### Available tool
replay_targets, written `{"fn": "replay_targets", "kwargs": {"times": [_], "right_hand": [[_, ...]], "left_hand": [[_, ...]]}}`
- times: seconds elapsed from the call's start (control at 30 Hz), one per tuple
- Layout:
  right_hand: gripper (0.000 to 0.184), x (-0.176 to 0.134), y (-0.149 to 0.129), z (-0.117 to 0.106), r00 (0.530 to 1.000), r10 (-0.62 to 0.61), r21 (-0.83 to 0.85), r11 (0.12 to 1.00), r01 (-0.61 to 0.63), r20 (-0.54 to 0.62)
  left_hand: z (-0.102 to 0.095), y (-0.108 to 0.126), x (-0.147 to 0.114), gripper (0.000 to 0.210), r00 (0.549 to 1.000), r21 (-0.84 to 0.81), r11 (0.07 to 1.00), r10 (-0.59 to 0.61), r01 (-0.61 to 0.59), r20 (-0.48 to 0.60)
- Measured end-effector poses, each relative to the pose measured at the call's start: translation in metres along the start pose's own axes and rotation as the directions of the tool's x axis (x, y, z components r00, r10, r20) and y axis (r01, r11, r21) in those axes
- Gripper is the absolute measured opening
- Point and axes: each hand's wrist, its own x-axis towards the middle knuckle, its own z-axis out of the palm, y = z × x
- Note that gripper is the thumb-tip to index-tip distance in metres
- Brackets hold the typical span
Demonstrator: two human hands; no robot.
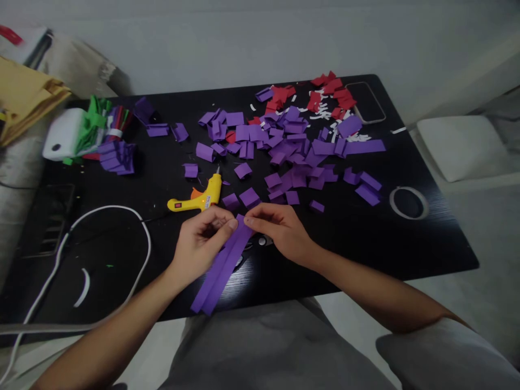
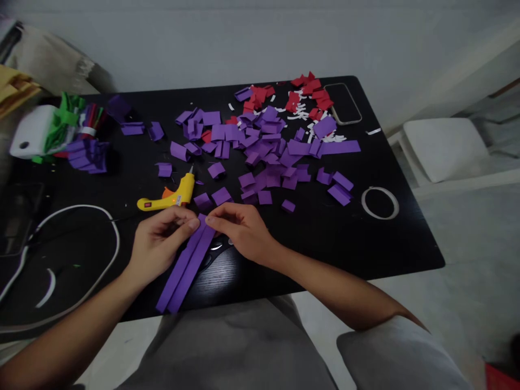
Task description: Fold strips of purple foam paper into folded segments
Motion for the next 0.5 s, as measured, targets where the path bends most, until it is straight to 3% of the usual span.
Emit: {"fn": "replay_targets", "kwargs": {"times": [0.23, 0.5], "right_hand": [[0.023, 0.0021, 0.0069, 0.0017, 1.0, -0.003, -0.025, 1.0, 0.003, -0.009], [0.024, 0.0045, 0.008, -0.0012, 1.0, -0.001, -0.011, 1.0, 0.0, -0.014]], "left_hand": [[0.0049, -0.0006, -0.0003, 0.014, 0.999, -0.051, 0.998, -0.029, 0.028, -0.02], [0.0013, 0.0012, 0.0058, 0.018, 0.985, -0.167, 0.979, -0.094, 0.118, 0.147]]}}
